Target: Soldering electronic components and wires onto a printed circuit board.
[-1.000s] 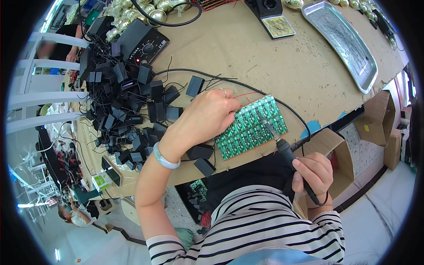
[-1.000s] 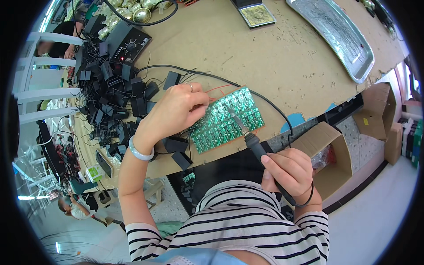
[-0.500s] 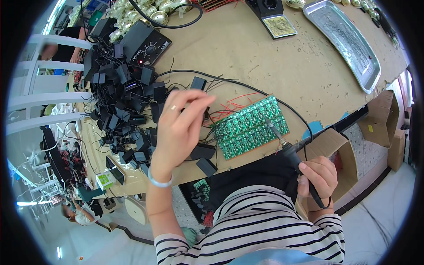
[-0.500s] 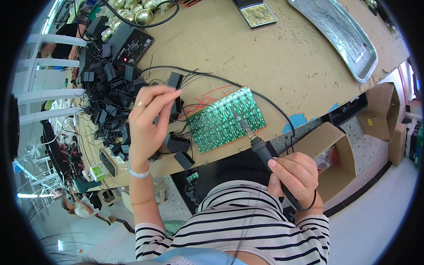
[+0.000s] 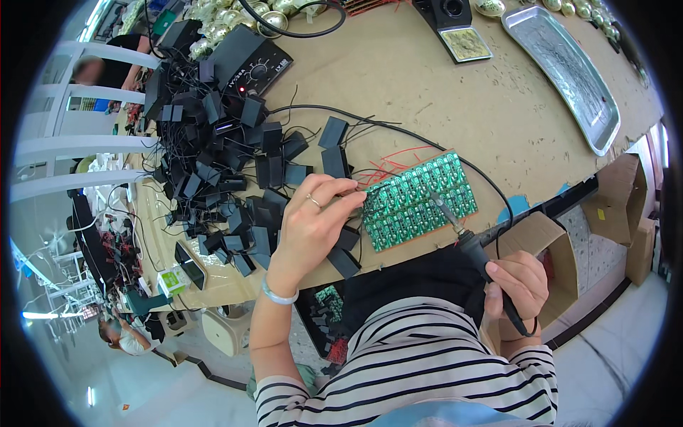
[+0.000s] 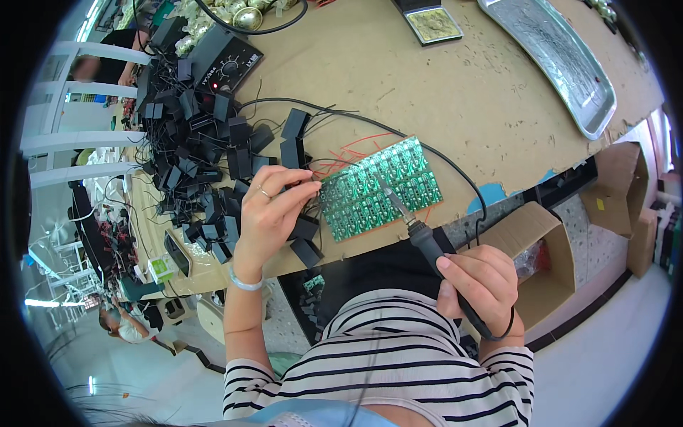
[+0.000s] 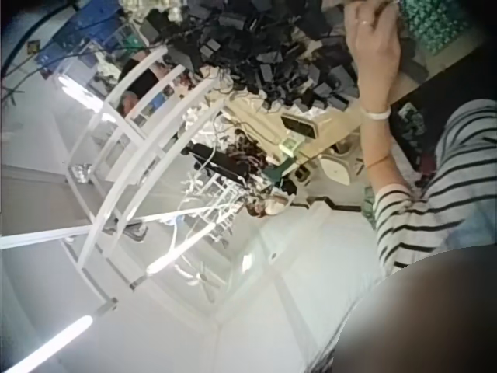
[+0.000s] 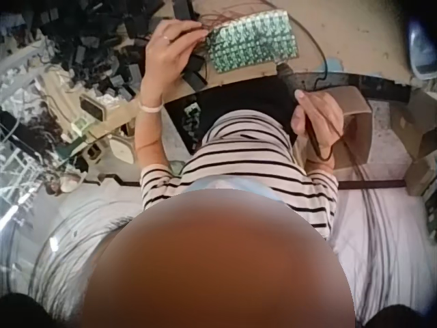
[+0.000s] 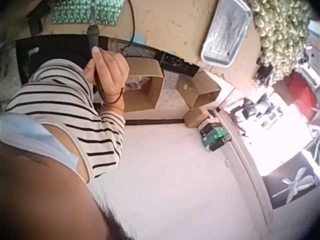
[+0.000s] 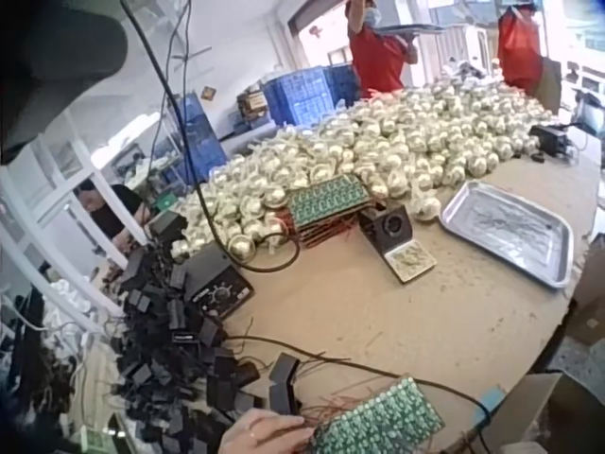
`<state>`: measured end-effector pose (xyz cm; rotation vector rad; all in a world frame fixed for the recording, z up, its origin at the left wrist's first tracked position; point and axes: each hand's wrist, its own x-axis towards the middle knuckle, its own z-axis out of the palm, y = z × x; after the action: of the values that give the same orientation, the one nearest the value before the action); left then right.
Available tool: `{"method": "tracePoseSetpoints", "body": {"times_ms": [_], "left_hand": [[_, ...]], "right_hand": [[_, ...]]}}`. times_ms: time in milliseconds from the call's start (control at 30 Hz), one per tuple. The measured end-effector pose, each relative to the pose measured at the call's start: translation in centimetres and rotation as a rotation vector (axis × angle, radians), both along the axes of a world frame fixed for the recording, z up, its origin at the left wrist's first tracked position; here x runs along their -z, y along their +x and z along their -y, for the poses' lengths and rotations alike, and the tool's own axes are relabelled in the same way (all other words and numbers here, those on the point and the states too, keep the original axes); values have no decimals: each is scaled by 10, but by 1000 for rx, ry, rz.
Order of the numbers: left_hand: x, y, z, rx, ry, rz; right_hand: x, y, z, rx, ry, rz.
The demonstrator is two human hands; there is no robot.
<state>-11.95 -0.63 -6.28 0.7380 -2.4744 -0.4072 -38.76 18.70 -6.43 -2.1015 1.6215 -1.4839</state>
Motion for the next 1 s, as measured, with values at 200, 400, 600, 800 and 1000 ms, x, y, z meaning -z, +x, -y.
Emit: {"method": "tracePoseSetpoints", "body": {"times_ms": [200, 400, 600, 800, 1000], "left_hand": [[4, -6, -3, 0, 211, -66], [5, -21, -7, 106, 53, 75], [5, -27, -6, 82, -31, 95], [7, -27, -6, 39, -43, 83], [10, -27, -8, 23, -73, 84]], "right_hand": [[0, 1, 3, -35, 24, -12], [12, 7, 4, -63, 34, 5], [13, 5, 10, -107, 43, 3], [18, 9, 12, -98, 44, 25], [18, 11, 14, -117, 70, 32]]}}
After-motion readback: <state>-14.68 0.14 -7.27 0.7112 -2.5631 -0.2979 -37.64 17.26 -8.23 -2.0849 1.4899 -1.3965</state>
